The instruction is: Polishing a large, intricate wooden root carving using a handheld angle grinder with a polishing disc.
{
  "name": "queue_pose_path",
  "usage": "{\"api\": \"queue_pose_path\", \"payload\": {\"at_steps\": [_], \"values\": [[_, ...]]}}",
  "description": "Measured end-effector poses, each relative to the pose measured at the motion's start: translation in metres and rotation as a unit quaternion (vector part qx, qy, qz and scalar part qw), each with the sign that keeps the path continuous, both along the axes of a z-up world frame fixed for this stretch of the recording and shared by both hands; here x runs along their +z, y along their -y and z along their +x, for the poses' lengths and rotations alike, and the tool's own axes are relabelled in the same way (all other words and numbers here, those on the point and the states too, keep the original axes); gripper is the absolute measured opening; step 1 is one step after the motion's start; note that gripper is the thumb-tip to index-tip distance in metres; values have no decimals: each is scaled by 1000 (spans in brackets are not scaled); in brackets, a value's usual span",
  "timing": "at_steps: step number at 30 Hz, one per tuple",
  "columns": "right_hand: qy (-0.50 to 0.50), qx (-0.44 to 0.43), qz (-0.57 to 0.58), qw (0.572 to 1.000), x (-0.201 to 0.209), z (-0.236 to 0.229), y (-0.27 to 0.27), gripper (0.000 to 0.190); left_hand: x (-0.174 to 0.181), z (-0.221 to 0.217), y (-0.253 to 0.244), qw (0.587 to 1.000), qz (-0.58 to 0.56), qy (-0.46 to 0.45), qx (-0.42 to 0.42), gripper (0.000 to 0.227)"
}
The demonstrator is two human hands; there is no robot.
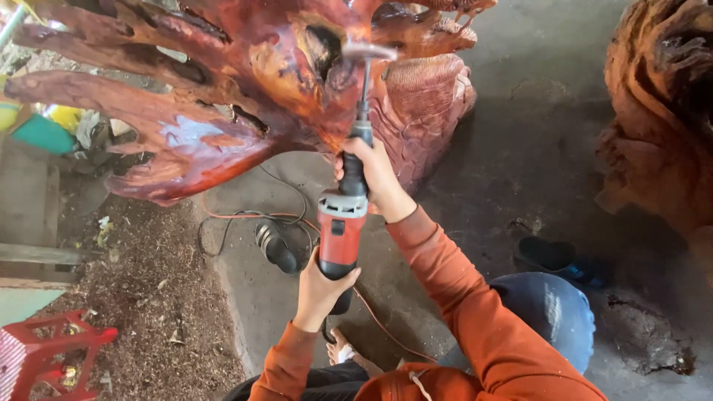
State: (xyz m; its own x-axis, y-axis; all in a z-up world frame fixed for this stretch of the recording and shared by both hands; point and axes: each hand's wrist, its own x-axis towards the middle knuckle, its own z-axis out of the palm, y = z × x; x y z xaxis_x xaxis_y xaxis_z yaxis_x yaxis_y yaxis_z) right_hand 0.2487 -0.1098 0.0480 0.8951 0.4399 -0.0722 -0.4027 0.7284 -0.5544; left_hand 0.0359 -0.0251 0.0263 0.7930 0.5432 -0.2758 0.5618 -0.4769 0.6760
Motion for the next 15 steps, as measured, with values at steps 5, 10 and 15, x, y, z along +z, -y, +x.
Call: {"api": "queue_pose_path", "payload": {"at_steps": [5,10,15], "values": [[-48,-8,1,999,-15,15,6,19,24,10,9,999,3,-42,-17,82],[-88,52,36,994,-31,16,4,14,20,6,1,1000,2,-17,1,63],[-79,49,67,993,-16,32,8,14,27,24,4,1000,19,4,-15,57]]}}
